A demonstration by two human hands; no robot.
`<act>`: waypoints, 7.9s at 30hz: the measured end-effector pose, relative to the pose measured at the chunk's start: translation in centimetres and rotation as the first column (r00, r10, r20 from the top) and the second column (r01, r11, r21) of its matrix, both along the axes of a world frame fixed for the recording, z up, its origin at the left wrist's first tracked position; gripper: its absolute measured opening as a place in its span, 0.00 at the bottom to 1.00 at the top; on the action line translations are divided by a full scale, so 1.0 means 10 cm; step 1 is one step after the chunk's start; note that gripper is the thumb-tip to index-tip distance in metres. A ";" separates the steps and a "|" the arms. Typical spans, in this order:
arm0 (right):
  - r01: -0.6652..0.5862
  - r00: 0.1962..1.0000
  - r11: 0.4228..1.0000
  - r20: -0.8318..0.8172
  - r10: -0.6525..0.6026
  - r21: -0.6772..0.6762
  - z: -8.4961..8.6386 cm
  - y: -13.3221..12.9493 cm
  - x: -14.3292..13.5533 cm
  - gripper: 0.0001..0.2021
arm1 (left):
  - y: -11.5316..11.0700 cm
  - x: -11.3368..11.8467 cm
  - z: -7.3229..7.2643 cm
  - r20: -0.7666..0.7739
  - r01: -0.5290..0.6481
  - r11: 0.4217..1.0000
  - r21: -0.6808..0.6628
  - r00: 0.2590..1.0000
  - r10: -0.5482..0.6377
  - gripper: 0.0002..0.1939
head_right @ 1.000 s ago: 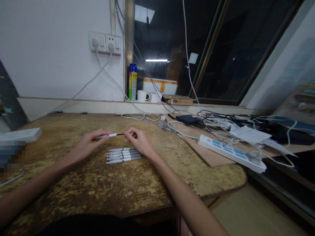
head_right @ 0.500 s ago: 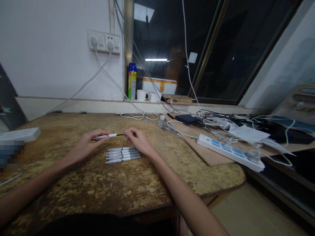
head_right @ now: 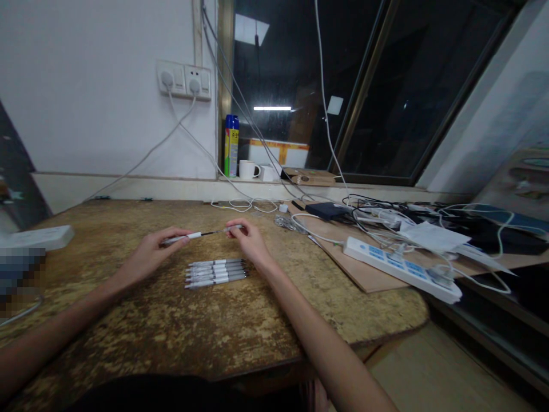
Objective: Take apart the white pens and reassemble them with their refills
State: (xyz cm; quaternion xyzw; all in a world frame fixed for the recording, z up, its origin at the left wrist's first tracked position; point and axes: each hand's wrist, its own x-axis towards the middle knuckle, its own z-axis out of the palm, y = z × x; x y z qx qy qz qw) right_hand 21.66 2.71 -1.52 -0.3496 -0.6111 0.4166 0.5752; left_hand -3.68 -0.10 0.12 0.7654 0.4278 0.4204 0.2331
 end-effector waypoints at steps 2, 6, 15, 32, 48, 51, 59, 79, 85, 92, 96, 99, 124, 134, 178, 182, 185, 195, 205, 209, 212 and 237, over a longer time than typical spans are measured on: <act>-0.001 1.000 1.000 -0.003 0.001 -0.006 0.01 -0.01 0.00 0.10 | 0.00 0.00 0.00 0.003 -0.002 1.000 -0.007 1.000 0.002 0.23; -0.004 1.000 1.000 -0.006 0.004 -0.020 0.02 -0.02 0.00 0.10 | 0.02 -0.02 -0.02 0.010 -0.001 1.000 -0.011 1.000 0.001 0.24; -0.009 1.000 1.000 -0.005 0.009 -0.024 0.05 -0.04 -0.01 0.10 | 0.02 0.00 -0.01 -0.009 -0.007 1.000 -0.013 1.000 0.007 0.24; -0.134 0.980 0.991 0.151 0.129 0.021 -0.01 -0.12 -0.15 0.10 | -0.02 0.02 -0.05 -0.079 0.024 1.000 -0.004 0.997 -0.024 0.21; -0.222 0.968 0.973 0.134 0.213 0.060 -0.10 -0.09 -0.16 0.10 | -0.01 0.05 -0.03 -0.169 -0.028 0.996 -0.082 0.986 0.014 0.20; -0.207 0.966 0.974 0.176 0.188 0.094 -0.05 -0.10 -0.14 0.09 | 0.01 0.05 -0.06 -0.170 -0.026 0.994 -0.110 0.986 0.007 0.20; -0.312 0.921 0.950 0.233 0.310 -0.033 -0.09 0.14 -0.07 0.12 | 0.07 0.16 -0.03 -0.241 -0.077 0.983 -0.168 0.970 0.035 0.22; -0.309 0.888 0.946 0.327 0.323 -0.096 -0.16 -0.07 0.06 0.16 | 0.00 0.21 -0.11 -0.148 -0.068 0.958 -0.279 0.989 0.027 0.21; -0.269 0.898 0.963 0.356 0.259 -0.023 -0.09 -0.08 0.11 0.09 | -0.03 0.23 -0.11 -0.150 -0.076 0.960 -0.268 0.988 0.036 0.21; -0.285 0.894 0.958 0.353 0.277 -0.031 -0.11 -0.09 0.10 0.14 | -0.05 0.26 -0.10 -0.124 -0.047 0.969 -0.242 0.992 0.017 0.20; -0.270 0.893 0.963 0.380 0.240 0.025 -0.09 -0.11 0.10 0.09 | -0.06 0.28 -0.10 -0.097 -0.033 0.971 -0.235 0.995 0.010 0.21; -0.264 0.897 0.963 0.379 0.227 0.047 -0.08 -0.10 0.12 0.08 | -0.02 0.31 -0.09 -0.099 -0.038 0.972 -0.232 0.995 0.015 0.23; -0.220 0.910 0.971 0.339 0.239 -0.095 -0.15 0.02 0.28 0.10 | 0.23 0.50 -0.11 -0.156 -0.134 0.960 -0.247 0.983 0.097 0.24; -0.201 0.900 0.975 0.377 0.221 -0.092 -0.14 -0.02 0.29 0.15 | 0.21 0.50 -0.10 -0.167 -0.123 0.963 -0.238 0.982 0.084 0.24; -0.214 0.918 0.975 0.329 0.221 -0.060 -0.13 -0.04 0.27 0.11 | 0.23 0.45 -0.13 -0.156 -0.014 0.968 -0.252 0.987 -0.026 0.20; -0.231 0.925 0.966 0.283 0.255 -0.117 -0.14 -0.04 0.24 0.14 | 0.22 0.45 -0.12 -0.154 -0.002 0.967 -0.253 0.987 -0.039 0.20; -0.210 0.933 0.976 0.289 0.215 -0.051 -0.12 -0.05 0.24 0.08 | 0.21 0.45 -0.11 -0.150 0.004 0.971 -0.238 0.988 -0.041 0.19; -0.234 0.927 0.967 0.279 0.252 -0.097 -0.14 -0.05 0.23 0.11 | 0.21 0.45 -0.12 -0.158 0.025 0.973 -0.229 0.985 -0.063 0.19; -0.257 0.920 0.956 0.267 0.287 -0.143 -0.11 -0.10 0.24 0.09 | 0.20 0.43 -0.11 -0.131 0.068 0.976 -0.205 0.987 -0.096 0.18; -0.301 0.927 0.941 0.185 0.326 -0.153 -0.06 -0.13 0.20 0.09 | 0.22 0.41 -0.01 -0.110 0.002 0.966 -0.258 0.993 -0.031 0.19; -0.328 0.924 0.933 0.153 0.349 -0.149 -0.03 -0.15 0.17 0.09 | 0.25 0.43 0.06 -0.035 -0.012 0.954 -0.299 0.999 0.002 0.20; -0.131 0.950 0.989 -0.294 0.106 -0.067 0.23 -0.09 0.29 0.20 | -0.09 0.23 0.03 -0.243 -0.091 0.968 -0.233 0.969 0.033 0.25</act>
